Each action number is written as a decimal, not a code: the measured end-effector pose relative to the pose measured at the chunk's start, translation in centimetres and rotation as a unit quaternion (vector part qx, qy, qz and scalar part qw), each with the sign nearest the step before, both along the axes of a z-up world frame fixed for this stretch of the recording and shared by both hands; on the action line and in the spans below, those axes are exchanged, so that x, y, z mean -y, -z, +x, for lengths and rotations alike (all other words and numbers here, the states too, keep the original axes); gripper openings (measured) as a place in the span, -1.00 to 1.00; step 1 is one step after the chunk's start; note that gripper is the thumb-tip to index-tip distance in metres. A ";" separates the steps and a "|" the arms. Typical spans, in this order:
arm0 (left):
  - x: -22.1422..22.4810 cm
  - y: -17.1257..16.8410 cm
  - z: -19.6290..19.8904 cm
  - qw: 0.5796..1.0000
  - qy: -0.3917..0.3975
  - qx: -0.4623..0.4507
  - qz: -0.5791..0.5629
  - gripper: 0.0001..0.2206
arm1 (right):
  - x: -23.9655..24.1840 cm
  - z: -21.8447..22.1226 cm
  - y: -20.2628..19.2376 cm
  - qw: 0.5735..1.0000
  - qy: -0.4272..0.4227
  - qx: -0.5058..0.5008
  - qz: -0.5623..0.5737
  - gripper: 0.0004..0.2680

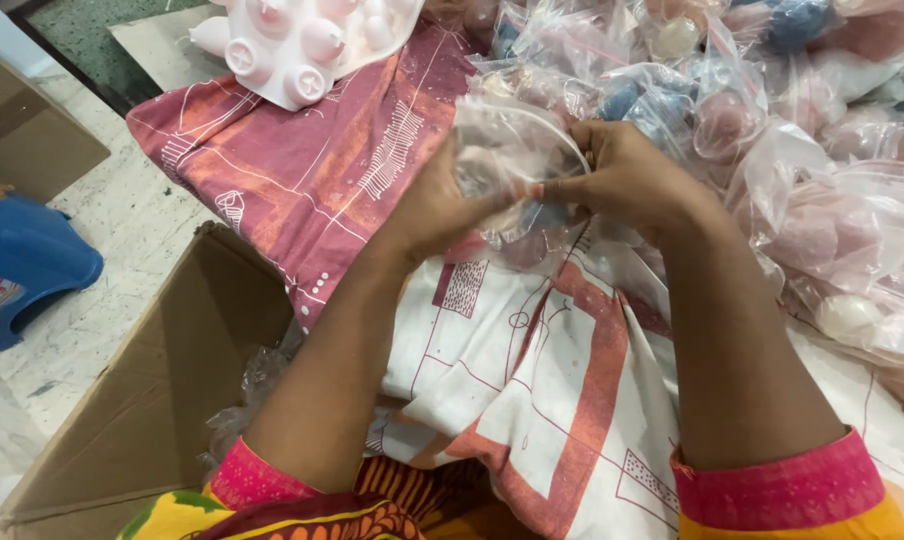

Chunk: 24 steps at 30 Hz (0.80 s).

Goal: Sort and pack small wax/candle components into clear plastic zip-lock bags.

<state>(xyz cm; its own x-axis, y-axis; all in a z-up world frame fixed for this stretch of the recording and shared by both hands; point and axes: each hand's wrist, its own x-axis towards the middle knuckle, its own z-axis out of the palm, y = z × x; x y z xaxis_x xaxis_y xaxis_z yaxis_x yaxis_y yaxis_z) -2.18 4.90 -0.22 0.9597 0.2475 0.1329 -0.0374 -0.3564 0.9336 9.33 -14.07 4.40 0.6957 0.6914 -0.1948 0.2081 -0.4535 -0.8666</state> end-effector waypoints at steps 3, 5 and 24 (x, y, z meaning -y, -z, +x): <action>-0.7 2.2 0.5 0.995 0.070 0.046 0.046 -0.09 | 0.2 0.6 0.6 1.000 -0.008 -0.007 0.006 -0.80; -0.4 2.0 0.2 0.994 0.083 0.068 0.005 -0.14 | 0.4 0.8 1.0 0.999 -0.031 -0.001 0.026 -0.78; -2.6 1.8 0.6 0.927 -0.035 0.088 -0.363 -0.83 | 1.6 2.9 2.7 0.977 0.014 -0.044 0.207 -0.80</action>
<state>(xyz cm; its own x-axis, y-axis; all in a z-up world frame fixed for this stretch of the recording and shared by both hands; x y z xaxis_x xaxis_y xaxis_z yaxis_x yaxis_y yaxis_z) -1.62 7.54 -2.00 0.9174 0.3936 0.0590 -0.2117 0.3568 0.9099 12.22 -15.67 1.73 0.7082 0.7051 0.0366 0.1165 -0.0655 -0.9910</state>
